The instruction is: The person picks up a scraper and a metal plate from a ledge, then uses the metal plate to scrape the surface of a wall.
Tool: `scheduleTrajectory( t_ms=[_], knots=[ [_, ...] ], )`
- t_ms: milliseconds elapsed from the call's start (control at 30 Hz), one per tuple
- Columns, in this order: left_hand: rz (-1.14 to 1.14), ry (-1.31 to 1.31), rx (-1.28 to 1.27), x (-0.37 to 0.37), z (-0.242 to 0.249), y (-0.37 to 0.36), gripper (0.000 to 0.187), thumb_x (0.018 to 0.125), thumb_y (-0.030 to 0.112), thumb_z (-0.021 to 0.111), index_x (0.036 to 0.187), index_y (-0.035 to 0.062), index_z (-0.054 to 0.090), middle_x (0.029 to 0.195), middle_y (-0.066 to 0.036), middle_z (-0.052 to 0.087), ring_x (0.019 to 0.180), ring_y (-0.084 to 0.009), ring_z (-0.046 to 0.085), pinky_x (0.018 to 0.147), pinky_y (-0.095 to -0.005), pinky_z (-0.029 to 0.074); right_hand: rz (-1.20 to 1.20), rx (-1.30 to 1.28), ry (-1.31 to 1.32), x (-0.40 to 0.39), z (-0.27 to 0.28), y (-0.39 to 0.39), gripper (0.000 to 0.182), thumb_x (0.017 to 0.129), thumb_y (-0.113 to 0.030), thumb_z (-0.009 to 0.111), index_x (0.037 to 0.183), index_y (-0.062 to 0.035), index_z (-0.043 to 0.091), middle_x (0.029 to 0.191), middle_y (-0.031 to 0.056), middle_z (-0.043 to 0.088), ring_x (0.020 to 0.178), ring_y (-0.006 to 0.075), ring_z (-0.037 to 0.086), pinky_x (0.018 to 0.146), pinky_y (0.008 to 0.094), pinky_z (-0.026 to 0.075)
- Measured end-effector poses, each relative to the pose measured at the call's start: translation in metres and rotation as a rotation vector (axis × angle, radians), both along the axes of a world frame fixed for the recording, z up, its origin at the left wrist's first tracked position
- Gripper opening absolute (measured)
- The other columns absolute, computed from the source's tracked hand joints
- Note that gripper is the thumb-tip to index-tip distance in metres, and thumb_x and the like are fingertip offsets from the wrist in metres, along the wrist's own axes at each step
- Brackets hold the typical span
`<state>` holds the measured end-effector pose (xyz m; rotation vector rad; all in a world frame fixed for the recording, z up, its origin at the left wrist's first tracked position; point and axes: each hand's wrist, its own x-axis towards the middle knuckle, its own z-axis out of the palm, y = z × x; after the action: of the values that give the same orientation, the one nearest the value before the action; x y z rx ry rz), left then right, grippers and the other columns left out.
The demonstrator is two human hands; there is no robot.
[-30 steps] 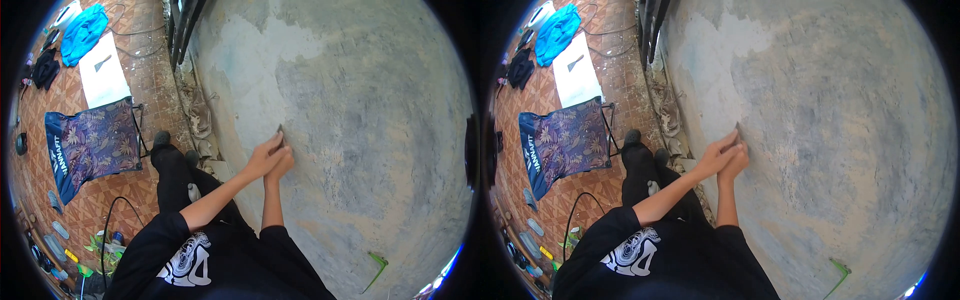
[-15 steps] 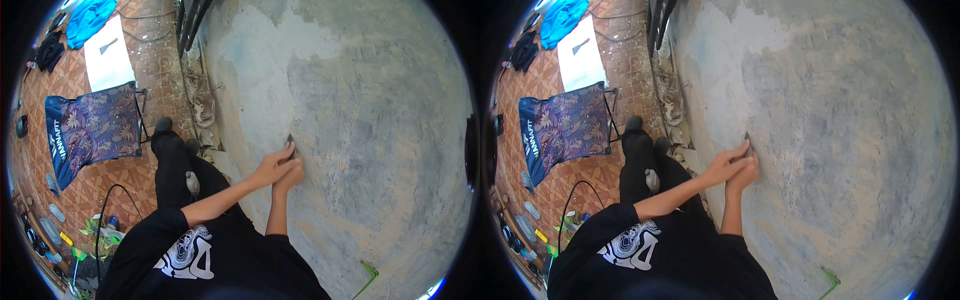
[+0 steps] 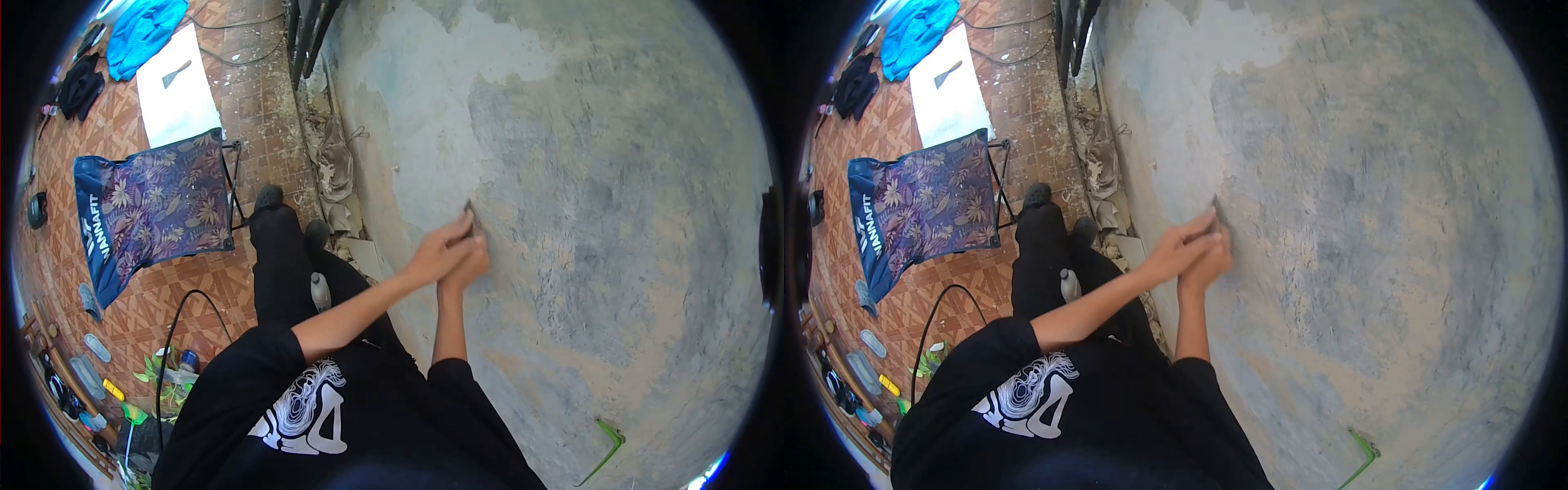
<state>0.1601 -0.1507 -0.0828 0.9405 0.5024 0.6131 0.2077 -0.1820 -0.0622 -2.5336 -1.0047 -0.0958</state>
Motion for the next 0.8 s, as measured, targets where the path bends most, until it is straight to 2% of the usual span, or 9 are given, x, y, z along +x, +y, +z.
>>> scheduleTrajectory(
  t_ms=[33,133,200,267,333,400,533,800],
  knots=[
    [-0.036,-0.024,0.002,-0.002,0.000,-0.004,0.051,0.085,0.018,0.055,0.125,-0.0061,0.036,0.132,-0.017,0.037,0.123,-0.0196,0.032,0.100,-0.0273,0.026,0.010,0.040,-0.009,-0.003,0.007,-0.009,0.026,0.074,-0.011,0.057,0.098,-0.0030,0.061,0.079,0.0097,0.058,0.070,0.0272,0.059,0.058,0.0356,0.045],
    [-0.097,-0.001,-0.040,-0.004,0.016,-0.003,0.051,0.085,0.020,0.055,0.125,-0.0061,0.037,0.132,-0.018,0.036,0.124,-0.0204,0.032,0.100,-0.0276,0.026,-0.056,0.030,0.003,-0.003,0.014,-0.014,0.024,0.075,-0.011,0.056,0.098,-0.0028,0.060,0.079,0.0101,0.058,0.070,0.0281,0.058,0.058,0.0358,0.044],
    [-0.069,-0.024,-0.037,0.000,0.009,0.003,0.053,0.085,0.022,0.055,0.125,-0.0061,0.036,0.133,-0.019,0.034,0.125,-0.0212,0.031,0.100,-0.0282,0.026,-0.002,0.075,-0.078,0.000,0.009,-0.001,0.014,0.077,-0.010,0.057,0.082,0.0019,0.059,0.070,0.0140,0.058,0.062,0.0285,0.059,0.053,0.0352,0.042],
    [-0.061,0.006,-0.077,-0.005,0.012,0.011,0.053,0.084,0.021,0.055,0.126,-0.0059,0.036,0.134,-0.019,0.032,0.125,-0.0211,0.031,0.100,-0.0281,0.026,-0.066,0.080,-0.033,-0.003,0.004,-0.003,0.014,0.077,-0.011,0.057,0.081,0.0020,0.059,0.066,0.0137,0.057,0.061,0.0276,0.058,0.053,0.0347,0.042],
    [-0.076,0.001,-0.019,-0.008,0.016,0.002,0.053,0.084,0.021,0.055,0.126,-0.0058,0.035,0.134,-0.019,0.032,0.125,-0.0208,0.031,0.100,-0.0279,0.027,0.052,0.147,-0.142,-0.005,0.006,-0.008,0.015,0.077,-0.013,0.057,0.076,0.0021,0.055,0.063,0.0147,0.055,0.060,0.0279,0.056,0.052,0.0363,0.040],
    [-0.086,-0.009,0.025,-0.004,0.015,0.001,0.053,0.085,0.021,0.055,0.126,-0.0057,0.035,0.135,-0.019,0.032,0.124,-0.0205,0.031,0.099,-0.0278,0.027,0.027,0.145,-0.106,-0.003,0.009,-0.004,0.015,0.077,-0.013,0.057,0.076,0.0022,0.055,0.064,0.0144,0.055,0.059,0.0279,0.056,0.051,0.0363,0.040],
    [-0.098,-0.013,-0.091,-0.003,0.012,0.006,0.053,0.084,0.021,0.055,0.126,-0.0052,0.036,0.134,-0.019,0.033,0.125,-0.0199,0.031,0.100,-0.0278,0.026,-0.050,0.101,-0.037,-0.004,0.004,-0.005,0.015,0.076,-0.013,0.057,0.075,0.0016,0.054,0.064,0.0133,0.055,0.059,0.0292,0.056,0.052,0.0365,0.040],
    [-0.115,-0.043,-0.067,-0.005,0.007,0.009,0.052,0.084,0.020,0.056,0.126,-0.0051,0.036,0.134,-0.018,0.034,0.124,-0.0196,0.031,0.100,-0.0271,0.026,-0.065,0.089,-0.081,-0.004,0.003,-0.004,0.014,0.077,-0.015,0.057,0.079,-0.0010,0.058,0.066,0.0140,0.056,0.060,0.0309,0.056,0.051,0.0378,0.040]
  ],
)
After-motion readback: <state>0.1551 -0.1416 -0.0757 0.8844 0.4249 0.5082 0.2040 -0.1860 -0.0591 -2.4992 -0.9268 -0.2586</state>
